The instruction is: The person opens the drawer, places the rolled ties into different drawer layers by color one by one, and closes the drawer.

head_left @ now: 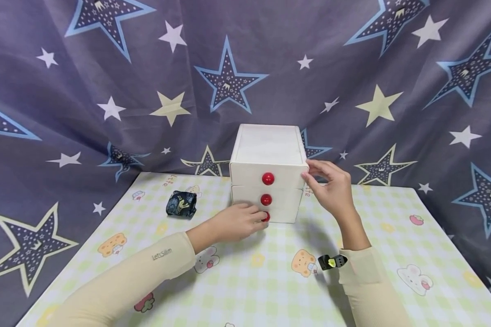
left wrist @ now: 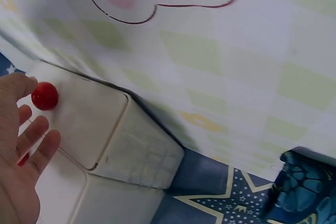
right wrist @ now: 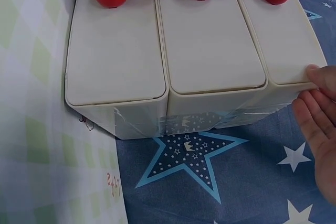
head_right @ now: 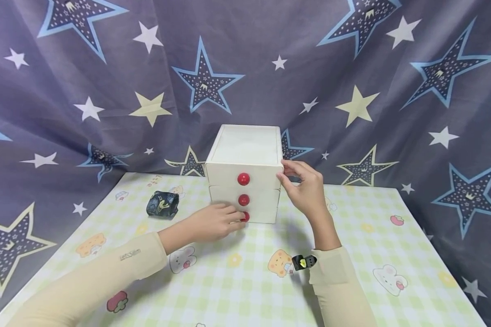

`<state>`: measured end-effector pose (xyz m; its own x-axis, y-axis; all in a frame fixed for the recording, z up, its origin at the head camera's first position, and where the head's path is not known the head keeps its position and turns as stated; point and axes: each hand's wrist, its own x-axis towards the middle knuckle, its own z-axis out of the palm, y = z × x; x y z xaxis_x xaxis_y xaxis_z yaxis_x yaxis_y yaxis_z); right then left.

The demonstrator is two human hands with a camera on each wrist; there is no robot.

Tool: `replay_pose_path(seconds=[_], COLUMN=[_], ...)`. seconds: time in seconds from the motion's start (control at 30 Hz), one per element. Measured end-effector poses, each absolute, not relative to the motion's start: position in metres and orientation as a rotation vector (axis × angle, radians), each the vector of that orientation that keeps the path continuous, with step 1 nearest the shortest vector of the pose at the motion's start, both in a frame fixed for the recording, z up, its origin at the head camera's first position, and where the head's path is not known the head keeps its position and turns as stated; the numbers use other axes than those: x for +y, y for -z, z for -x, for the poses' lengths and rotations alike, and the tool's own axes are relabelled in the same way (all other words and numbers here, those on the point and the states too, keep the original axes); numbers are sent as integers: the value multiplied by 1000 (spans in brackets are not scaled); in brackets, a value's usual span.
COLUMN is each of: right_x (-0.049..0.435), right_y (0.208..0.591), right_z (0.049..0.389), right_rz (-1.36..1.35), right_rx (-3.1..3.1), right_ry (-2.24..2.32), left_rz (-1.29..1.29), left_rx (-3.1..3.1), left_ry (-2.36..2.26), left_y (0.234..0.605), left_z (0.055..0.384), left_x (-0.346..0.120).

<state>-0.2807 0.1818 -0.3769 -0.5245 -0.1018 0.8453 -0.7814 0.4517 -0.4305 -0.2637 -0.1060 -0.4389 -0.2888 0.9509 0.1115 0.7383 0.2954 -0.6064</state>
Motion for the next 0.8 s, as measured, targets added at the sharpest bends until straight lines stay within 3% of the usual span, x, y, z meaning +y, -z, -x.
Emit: replay_pose_path(seconds=[0.8], right_x=[184], right_y=[377], right_z=[282], right_rz=[-728], right_rx=[-1964], right_ry=[-1087], left_rz=[1481], left_rx=[-1884], left_ry=[-794], left_y=[454], left_z=[275], left_x=[-81])
